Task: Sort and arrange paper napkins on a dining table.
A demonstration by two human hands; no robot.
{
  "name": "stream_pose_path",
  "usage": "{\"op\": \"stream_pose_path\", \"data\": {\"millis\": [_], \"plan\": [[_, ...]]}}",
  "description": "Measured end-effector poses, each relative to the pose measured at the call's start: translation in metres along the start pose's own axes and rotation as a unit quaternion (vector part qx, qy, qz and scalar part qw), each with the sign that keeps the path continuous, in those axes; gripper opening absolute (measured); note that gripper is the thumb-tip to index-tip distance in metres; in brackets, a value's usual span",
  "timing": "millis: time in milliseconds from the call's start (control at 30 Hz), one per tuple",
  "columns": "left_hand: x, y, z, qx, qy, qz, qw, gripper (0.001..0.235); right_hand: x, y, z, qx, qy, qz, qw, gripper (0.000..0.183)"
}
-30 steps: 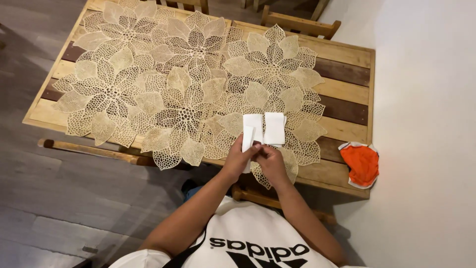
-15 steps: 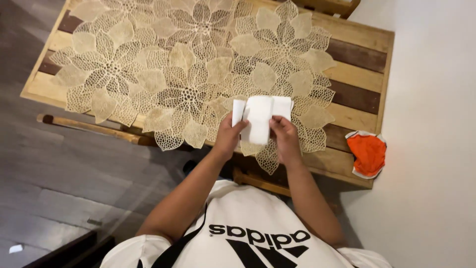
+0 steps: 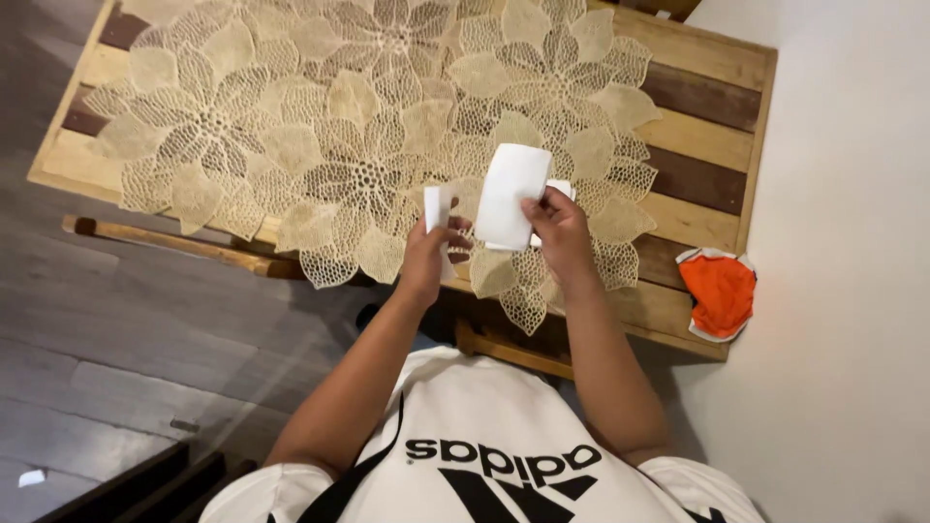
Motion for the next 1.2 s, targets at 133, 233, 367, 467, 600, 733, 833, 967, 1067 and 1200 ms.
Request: {"op": "stream_pose_path", "data": {"millis": [133,233,367,467,600,733,833,967,1067,1200], "plan": [[-0.006,-0.001,-0.005,-0.002,-0.011,0.02,1.0,0.051,0.004,-0.011,-0.002,0.024,-0.004,0.005,1.0,0.027],[-0.018,-0.015,-0.014,0.015,-0.021,0.005,1.0,0.049,-0.017,-0.001,0.004,0.087,0.18,0.09,0.976,0.028],[-0.053,-0.026,-0.018,0.005,-0.028,-0.063,0.998,0.054,-0.018,0.021,0.007,-0.001,0.089,0.07,0.994,0.029],[-0.052,-0.023,-0.005,-0.006,0.008,-0.128,0.992,0.058,-0.019,0.027,0.024,-0.047,0.09,0.057,0.993,0.034],[-0.051,-0.018,0.005,-0.072,0.076,-0.132,0.986,0.058,0.018,0.028,0.015,0.038,0.187,0.075,0.979,0.041],[-0.064,-0.024,0.008,-0.121,-0.058,-0.079,0.988,0.05,0.031,0.035,0.008,0.046,0.184,0.082,0.978,0.036],[-0.07,-0.027,0.007,-0.067,-0.056,-0.139,0.986,0.049,0.033,0.031,0.002,0.066,0.229,0.068,0.969,0.031],[-0.067,-0.029,0.011,-0.128,0.083,-0.182,0.972,0.05,0.039,0.027,-0.007,0.085,0.102,0.078,0.988,0.026],[-0.056,-0.024,0.016,-0.133,0.104,-0.202,0.965,0.05,0.038,0.027,-0.007,0.079,0.027,0.097,0.992,0.024],[-0.064,-0.03,0.021,-0.158,0.104,-0.174,0.966,0.048,0.014,0.034,0.002,0.107,0.138,0.121,0.977,0.029]]}}
Point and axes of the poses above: each hand's wrist, its own y-axis away from the middle knuckle, its own z-axis out of the palm, x = y × z, the point moved 3 cm from there along -y, towards the middle knuckle, and after that the axes turned 11 degrees about x, right-handed, at the moved point
